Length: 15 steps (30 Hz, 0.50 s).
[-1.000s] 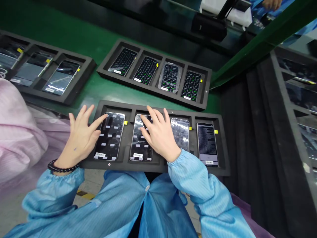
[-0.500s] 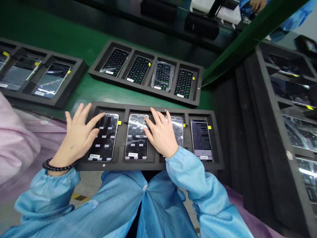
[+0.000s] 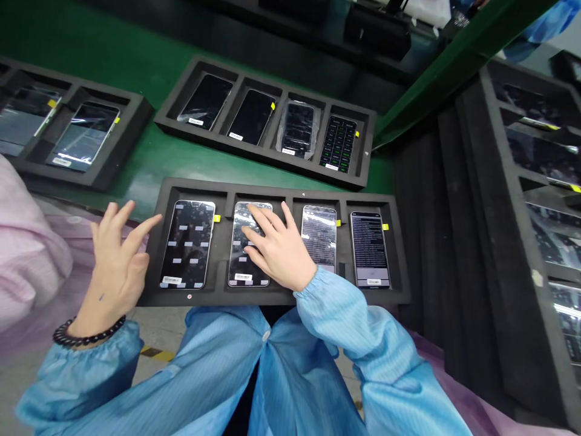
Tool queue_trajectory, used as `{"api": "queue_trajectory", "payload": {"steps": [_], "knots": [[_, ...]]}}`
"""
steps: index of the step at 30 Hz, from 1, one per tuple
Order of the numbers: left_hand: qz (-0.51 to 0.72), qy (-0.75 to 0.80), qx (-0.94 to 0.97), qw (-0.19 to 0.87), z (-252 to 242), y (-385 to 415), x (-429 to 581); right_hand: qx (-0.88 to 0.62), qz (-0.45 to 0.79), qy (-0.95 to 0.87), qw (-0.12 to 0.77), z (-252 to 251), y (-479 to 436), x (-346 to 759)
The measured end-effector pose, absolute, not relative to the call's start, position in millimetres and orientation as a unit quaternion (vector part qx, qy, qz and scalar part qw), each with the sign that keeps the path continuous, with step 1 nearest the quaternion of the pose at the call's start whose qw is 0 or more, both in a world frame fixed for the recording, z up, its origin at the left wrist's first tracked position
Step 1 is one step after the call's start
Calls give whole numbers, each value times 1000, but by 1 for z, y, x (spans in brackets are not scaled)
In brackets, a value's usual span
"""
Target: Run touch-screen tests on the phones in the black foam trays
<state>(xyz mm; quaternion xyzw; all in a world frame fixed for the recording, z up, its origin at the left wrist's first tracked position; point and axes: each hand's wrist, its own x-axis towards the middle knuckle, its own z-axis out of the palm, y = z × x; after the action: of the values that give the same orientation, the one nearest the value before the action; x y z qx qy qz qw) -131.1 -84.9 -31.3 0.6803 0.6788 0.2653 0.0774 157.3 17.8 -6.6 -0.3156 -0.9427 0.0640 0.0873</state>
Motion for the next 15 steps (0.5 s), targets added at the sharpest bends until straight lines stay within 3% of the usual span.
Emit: {"api": "queue_trajectory", "payload": {"steps": [5,15], "knots": [[280,678,674,85,-33,-91,-131,-269,92,-955,88,-6,10,156],[285,673,676,95,-36,-93,-128,-345,63,-932,90,-6,-4,191]]}}
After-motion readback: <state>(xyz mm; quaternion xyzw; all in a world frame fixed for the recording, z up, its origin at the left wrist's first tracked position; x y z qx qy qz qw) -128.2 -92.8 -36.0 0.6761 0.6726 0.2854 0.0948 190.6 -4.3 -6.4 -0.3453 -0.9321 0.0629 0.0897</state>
